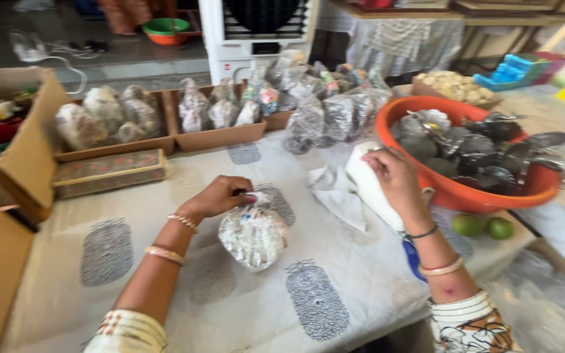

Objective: Wrapping small decorative ornaments in bubble wrap and securing them with tape for storage or shipping.

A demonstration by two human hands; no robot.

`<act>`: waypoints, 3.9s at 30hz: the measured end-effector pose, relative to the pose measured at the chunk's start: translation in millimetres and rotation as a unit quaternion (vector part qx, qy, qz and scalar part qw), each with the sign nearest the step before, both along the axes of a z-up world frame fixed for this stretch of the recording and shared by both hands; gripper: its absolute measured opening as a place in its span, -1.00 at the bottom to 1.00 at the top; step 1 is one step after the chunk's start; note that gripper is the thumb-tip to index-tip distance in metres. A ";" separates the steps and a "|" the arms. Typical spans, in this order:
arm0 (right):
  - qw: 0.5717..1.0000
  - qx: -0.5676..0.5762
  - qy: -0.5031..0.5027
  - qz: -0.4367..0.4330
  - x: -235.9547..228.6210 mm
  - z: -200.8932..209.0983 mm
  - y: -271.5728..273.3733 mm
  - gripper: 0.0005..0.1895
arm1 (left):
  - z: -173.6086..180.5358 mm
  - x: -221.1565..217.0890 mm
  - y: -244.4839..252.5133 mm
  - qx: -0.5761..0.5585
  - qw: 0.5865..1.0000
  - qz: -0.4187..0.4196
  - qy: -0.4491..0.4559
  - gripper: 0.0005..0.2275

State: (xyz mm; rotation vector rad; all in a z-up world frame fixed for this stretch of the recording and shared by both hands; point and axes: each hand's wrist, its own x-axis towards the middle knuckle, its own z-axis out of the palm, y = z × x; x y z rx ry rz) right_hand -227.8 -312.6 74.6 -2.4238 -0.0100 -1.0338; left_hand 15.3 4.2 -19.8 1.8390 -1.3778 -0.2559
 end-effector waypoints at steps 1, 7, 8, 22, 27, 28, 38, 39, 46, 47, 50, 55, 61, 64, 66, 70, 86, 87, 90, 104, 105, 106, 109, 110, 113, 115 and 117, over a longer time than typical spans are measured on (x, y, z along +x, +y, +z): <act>0.998 -0.049 -0.005 -0.047 -14.9 7.4 -10.3 -0.86 | 1.8 -1.3 1.1 0.012 1.000 0.014 0.001 -0.87; 0.953 -0.202 0.095 -0.203 -60.7 -0.6 -88.7 -0.86 | 1.8 -4.0 0.8 0.034 0.999 0.040 0.001 -0.84; 0.953 -0.203 0.094 -0.205 -62.7 -1.8 -89.8 -0.86 | 2.4 -4.1 0.0 0.033 0.999 0.039 0.000 -0.84; 0.911 -0.277 0.195 -0.236 -54.7 -17.9 -88.9 -0.81 | 8.8 -10.6 0.6 0.068 0.995 0.067 0.008 -0.82; 0.939 -0.243 0.161 -0.185 -58.7 -27.8 -108.2 -0.79 | 5.0 -7.3 -0.1 0.050 0.997 0.061 0.001 -0.83; 0.946 -0.241 0.136 -0.169 -58.7 -30.9 -112.3 -0.79 | 7.0 -8.5 1.5 0.045 0.998 0.054 -0.002 -0.83; 0.978 -0.083 0.099 -0.165 -75.2 -39.4 -101.4 -0.78 | 12.3 -14.1 4.9 0.067 0.996 0.063 -0.021 -0.80; 0.981 -0.062 0.093 -0.161 -78.5 -41.2 -97.6 -0.79 | 12.9 -13.7 5.2 0.064 0.996 0.062 -0.023 -0.81; 0.982 0.142 0.048 -0.113 -102.0 -88.9 -108.8 -0.85 | 9.4 -10.5 -1.7 0.034 0.996 0.031 -0.071 -0.83; 0.980 0.146 0.047 -0.126 -104.9 -97.4 -110.0 -0.85 | 11.5 -14.0 -3.4 0.037 0.997 0.018 -0.071 -0.83; 0.966 0.248 0.007 -0.069 -99.5 -120.2 -117.0 -0.84 | 18.3 -19.2 -2.2 0.053 0.996 0.044 -0.057 -0.83; 0.919 0.394 -0.020 0.023 -80.7 -165.3 -134.6 -0.91 | 14.1 -17.7 -0.6 0.060 0.995 0.076 -0.035 -0.81; 0.927 0.375 -0.007 0.002 -82.8 -151.1 -117.1 -0.92 | 21.8 -23.0 -0.3 0.068 0.994 0.080 -0.035 -0.81; 0.943 0.331 0.009 -0.018 -84.5 -148.9 -115.6 -0.91 | 18.3 -17.7 -0.8 0.062 0.994 0.072 -0.051 -0.82; 0.952 0.302 0.022 -0.033 -86.3 -147.1 -114.9 -0.90 | 10.4 -12.8 -1.4 0.045 0.995 0.067 -0.060 -0.82; 0.964 0.241 0.042 -0.104 -88.8 -155.7 -128.6 -0.88 | 8.0 -12.1 -0.1 0.011 0.997 0.040 -0.073 -0.82; 0.992 0.063 0.045 -0.099 -78.8 -106.0 14.8 -0.79 | 6.3 -12.5 -3.2 0.013 0.995 0.044 -0.094 -0.77; 0.997 0.061 0.039 -0.002 -63.6 -95.2 31.7 -0.82 | 6.7 -12.3 -3.6 0.016 0.994 0.044 -0.096 -0.77; 0.985 0.063 0.063 0.151 -10.6 -83.0 71.9 -0.86 | 4.1 -11.2 -4.7 0.010 0.994 0.042 -0.104 -0.77; 0.965 0.013 0.147 0.215 85.7 -71.1 143.5 -0.81 | 4.9 -12.3 -6.8 -0.007 0.993 0.027 -0.116 -0.81; 0.966 0.030 0.147 0.213 86.0 -72.0 143.6 -0.82 | 3.7 -12.0 -7.1 -0.012 0.993 0.020 -0.119 -0.82; 0.966 0.047 0.145 0.210 86.7 -72.5 143.8 -0.82 | 3.4 -11.2 -7.2 -0.016 0.992 0.013 -0.124 -0.83; 0.965 0.049 0.134 0.221 88.6 -73.7 144.7 -0.81 | 3.9 -10.7 -5.7 -0.008 0.993 0.001 -0.114 -0.84; 0.965 0.049 0.134 0.222 89.4 -74.1 144.8 -0.81 | 5.5 -11.6 -5.3 -0.009 0.993 0.001 -0.115 -0.84; 0.966 0.026 0.102 0.234 91.0 -74.7 145.7 -0.78 | 8.0 -13.0 -3.8 0.012 0.995 0.001 -0.098 -0.84; 0.968 0.049 0.131 0.207 90.4 -73.4 145.2 -0.70 | 6.9 -13.2 -4.1 0.030 0.995 0.002 -0.094 -0.85; 0.968 0.041 0.116 0.218 89.0 -71.7 146.5 -0.70 | 3.8 -8.8 -6.0 0.028 0.994 -0.001 -0.101 -0.85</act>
